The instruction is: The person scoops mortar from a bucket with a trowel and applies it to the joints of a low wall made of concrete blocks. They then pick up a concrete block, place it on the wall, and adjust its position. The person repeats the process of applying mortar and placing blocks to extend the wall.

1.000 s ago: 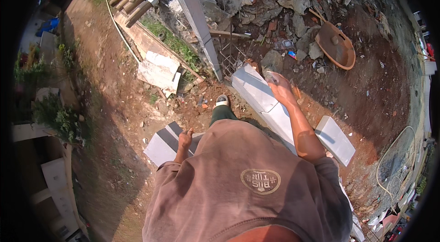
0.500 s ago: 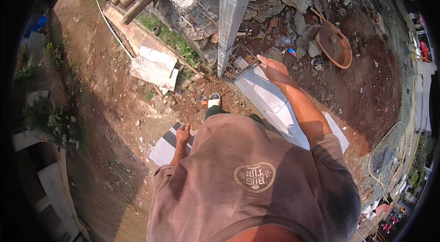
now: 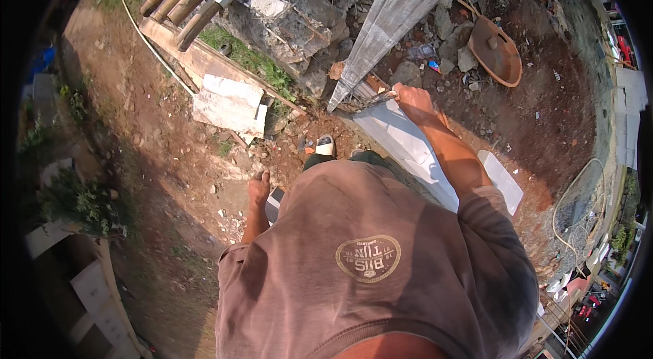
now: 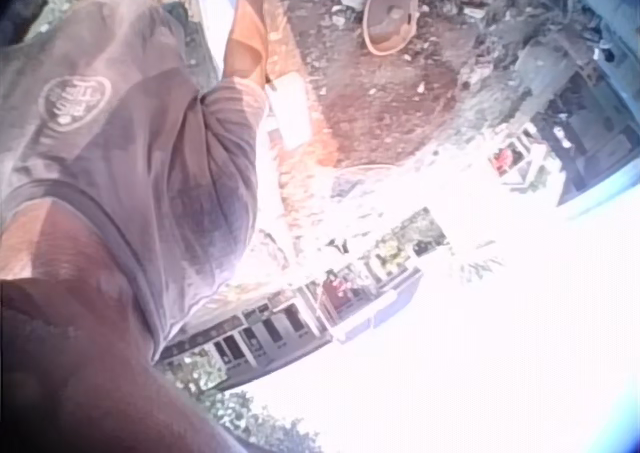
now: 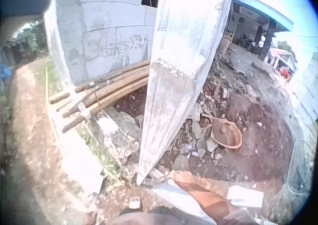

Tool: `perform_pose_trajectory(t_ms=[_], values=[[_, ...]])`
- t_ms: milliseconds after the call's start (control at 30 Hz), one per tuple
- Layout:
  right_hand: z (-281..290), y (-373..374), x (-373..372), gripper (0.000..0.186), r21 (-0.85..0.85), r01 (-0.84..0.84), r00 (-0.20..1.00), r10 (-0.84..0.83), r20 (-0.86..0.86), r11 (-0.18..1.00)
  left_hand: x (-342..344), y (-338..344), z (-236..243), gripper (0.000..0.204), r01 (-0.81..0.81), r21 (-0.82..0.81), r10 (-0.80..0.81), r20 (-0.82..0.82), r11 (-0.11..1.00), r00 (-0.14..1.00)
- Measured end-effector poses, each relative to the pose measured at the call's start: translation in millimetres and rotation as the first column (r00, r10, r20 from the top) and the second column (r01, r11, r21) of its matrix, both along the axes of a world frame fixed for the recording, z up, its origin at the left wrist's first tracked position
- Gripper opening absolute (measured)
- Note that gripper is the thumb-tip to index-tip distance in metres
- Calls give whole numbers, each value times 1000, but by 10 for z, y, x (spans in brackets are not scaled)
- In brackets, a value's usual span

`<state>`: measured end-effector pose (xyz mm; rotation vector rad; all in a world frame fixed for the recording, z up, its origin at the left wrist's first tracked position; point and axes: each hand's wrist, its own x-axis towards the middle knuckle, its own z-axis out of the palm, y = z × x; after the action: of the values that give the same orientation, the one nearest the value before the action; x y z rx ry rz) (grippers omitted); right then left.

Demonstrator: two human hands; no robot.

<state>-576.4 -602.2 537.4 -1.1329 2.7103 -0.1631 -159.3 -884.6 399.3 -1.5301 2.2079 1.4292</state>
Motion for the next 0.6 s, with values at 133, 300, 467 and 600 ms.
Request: perform_pose_trajectory(t_ms=[133, 300, 467, 600], values=[[-54, -34, 60, 15, -117, 71, 997, -66, 46, 991, -5, 70, -11, 44, 105, 61, -108, 58, 993, 992], [-205, -47, 44, 28, -182, 143, 988, -131, 77, 973, -294, 211, 101, 46, 200, -13, -200, -15, 980, 980], [-95, -48, 97, 17, -107, 166, 984, -157, 85, 980, -1016, 324, 176, 44, 324, -18, -325, -81, 946, 942], [-28, -11, 122, 15, -64, 153, 988, -150, 44, 986, -1671, 607, 450, 47, 420, -41, -422, -116, 907, 899]])
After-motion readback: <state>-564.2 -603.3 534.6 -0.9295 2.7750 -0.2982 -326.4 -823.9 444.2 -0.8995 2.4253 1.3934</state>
